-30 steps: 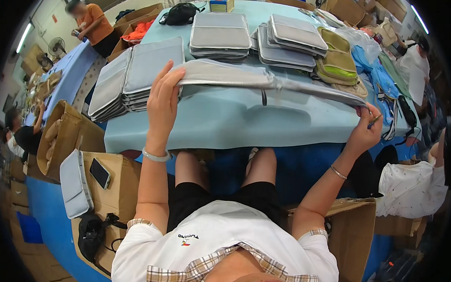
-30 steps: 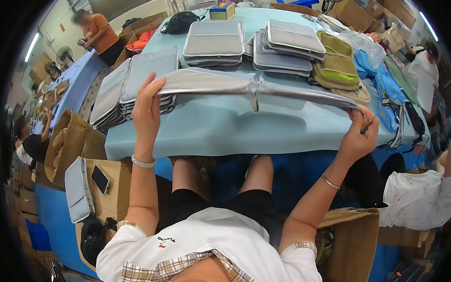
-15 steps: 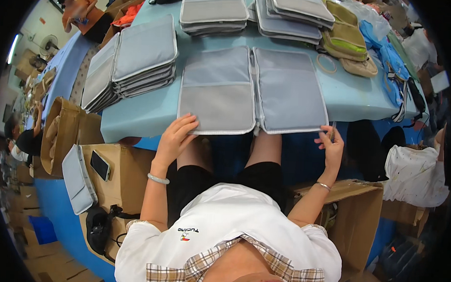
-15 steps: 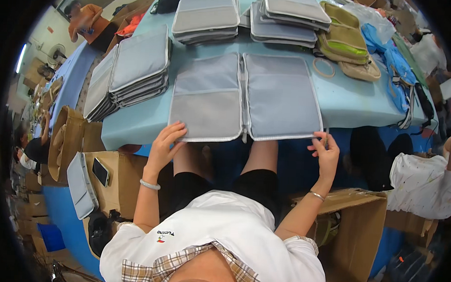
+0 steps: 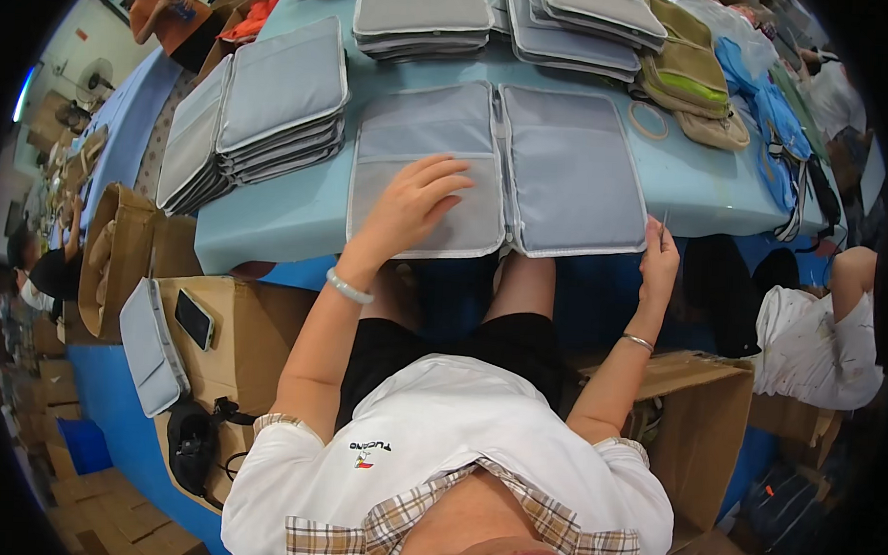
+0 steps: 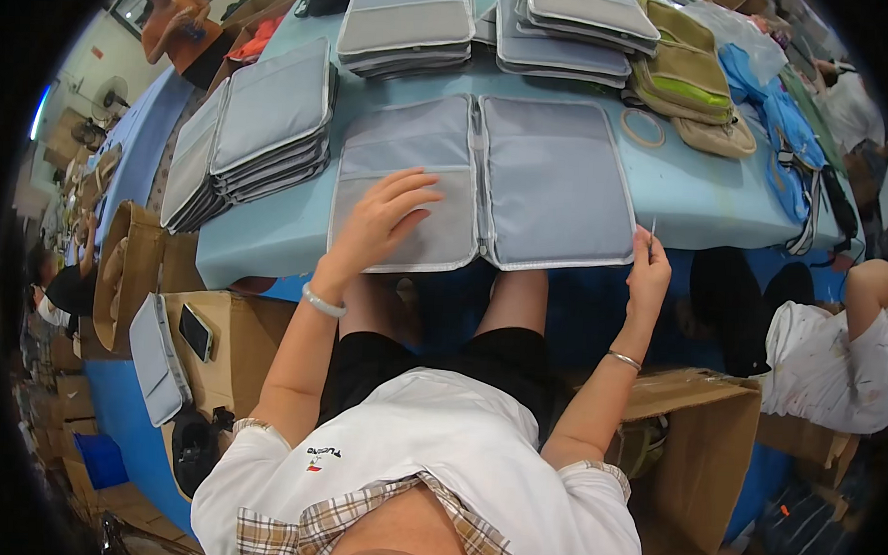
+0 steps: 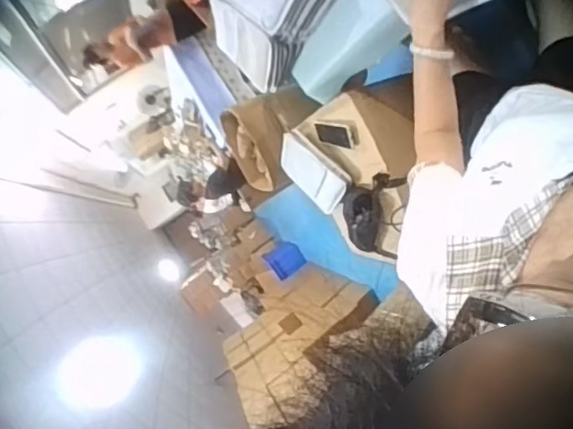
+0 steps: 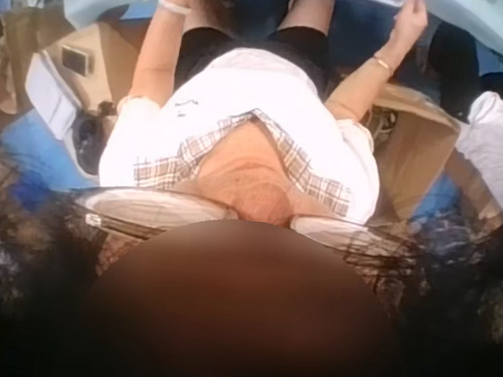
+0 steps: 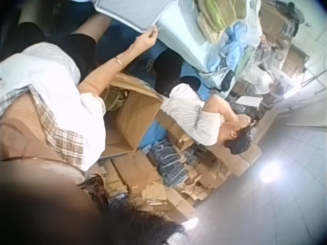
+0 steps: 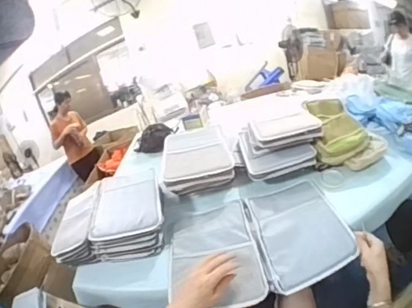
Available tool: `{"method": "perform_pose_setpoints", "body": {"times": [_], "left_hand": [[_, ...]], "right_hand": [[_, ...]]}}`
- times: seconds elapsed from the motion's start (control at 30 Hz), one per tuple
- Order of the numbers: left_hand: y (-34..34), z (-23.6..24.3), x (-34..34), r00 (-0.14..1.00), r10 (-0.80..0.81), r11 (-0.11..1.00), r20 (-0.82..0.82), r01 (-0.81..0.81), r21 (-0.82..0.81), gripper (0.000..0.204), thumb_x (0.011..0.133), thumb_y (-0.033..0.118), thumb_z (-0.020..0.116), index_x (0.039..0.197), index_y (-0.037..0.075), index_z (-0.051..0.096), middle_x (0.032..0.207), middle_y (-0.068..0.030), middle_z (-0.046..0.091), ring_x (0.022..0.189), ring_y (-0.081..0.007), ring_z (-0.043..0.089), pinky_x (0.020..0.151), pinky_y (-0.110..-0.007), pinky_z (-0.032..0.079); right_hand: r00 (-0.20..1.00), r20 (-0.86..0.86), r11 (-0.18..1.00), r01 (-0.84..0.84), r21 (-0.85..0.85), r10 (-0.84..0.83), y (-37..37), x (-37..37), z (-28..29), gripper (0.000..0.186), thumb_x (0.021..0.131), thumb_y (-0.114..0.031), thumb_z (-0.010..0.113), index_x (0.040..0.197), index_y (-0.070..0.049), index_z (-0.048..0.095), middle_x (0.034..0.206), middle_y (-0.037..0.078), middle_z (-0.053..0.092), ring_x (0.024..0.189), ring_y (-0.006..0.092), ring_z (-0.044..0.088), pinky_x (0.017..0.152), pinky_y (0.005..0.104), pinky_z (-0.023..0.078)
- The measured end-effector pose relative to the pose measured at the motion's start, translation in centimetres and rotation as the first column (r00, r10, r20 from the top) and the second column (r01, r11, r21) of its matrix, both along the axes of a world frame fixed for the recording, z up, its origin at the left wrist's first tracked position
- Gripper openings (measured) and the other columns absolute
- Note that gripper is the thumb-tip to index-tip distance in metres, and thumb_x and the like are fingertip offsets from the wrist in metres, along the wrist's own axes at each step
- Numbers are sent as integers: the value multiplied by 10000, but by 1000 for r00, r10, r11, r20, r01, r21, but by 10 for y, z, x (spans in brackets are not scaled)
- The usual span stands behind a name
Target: Trimming loose threads from grey fabric pouches using snips at a workshop table.
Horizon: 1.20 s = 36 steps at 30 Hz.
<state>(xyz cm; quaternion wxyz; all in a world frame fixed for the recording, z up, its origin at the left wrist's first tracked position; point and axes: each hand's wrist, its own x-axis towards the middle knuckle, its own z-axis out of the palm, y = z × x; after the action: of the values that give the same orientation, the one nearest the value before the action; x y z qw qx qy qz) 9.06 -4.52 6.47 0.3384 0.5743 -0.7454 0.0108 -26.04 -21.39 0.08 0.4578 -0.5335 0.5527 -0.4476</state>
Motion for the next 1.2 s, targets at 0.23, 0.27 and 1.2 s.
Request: {"method": "perform_pose_setpoints", "body": {"times": [0.23, 0.27, 1.2], "left_hand": [[-58, -25, -21, 997, -38, 999, 68, 38, 1, 299, 900, 172, 613, 1192, 108, 618, 1301, -57, 588, 1265, -266, 493, 1012, -405, 409], [-60, -29, -21, 993, 6, 999, 115, -11, 40, 303, 912, 233, 601, 1192, 119, 625, 1301, -34, 592, 1262, -239, 497, 1002, -388, 404], [-67, -21, -6, 944, -7, 980, 331, -59, 190, 401, 923, 470, 533, 1201, 195, 619, 1363, 7, 534, 1127, -229, 506, 896, -386, 400]], "right_hand": [[996, -61, 998, -65, 14, 65, 8, 19, 11, 310, 889, -242, 713, 1021, 34, 665, 804, -9, 610, 741, 74, 497, 679, 234, 415], [996, -62, 998, -64, 15, 65, 9, 20, 12, 310, 889, -242, 713, 1021, 34, 665, 804, -9, 610, 741, 74, 497, 679, 234, 415], [998, 67, 999, 19, -46, -16, 10, 22, -1, 225, 870, -265, 726, 897, -50, 665, 627, -86, 461, 484, 14, 288, 426, 220, 188]]}}
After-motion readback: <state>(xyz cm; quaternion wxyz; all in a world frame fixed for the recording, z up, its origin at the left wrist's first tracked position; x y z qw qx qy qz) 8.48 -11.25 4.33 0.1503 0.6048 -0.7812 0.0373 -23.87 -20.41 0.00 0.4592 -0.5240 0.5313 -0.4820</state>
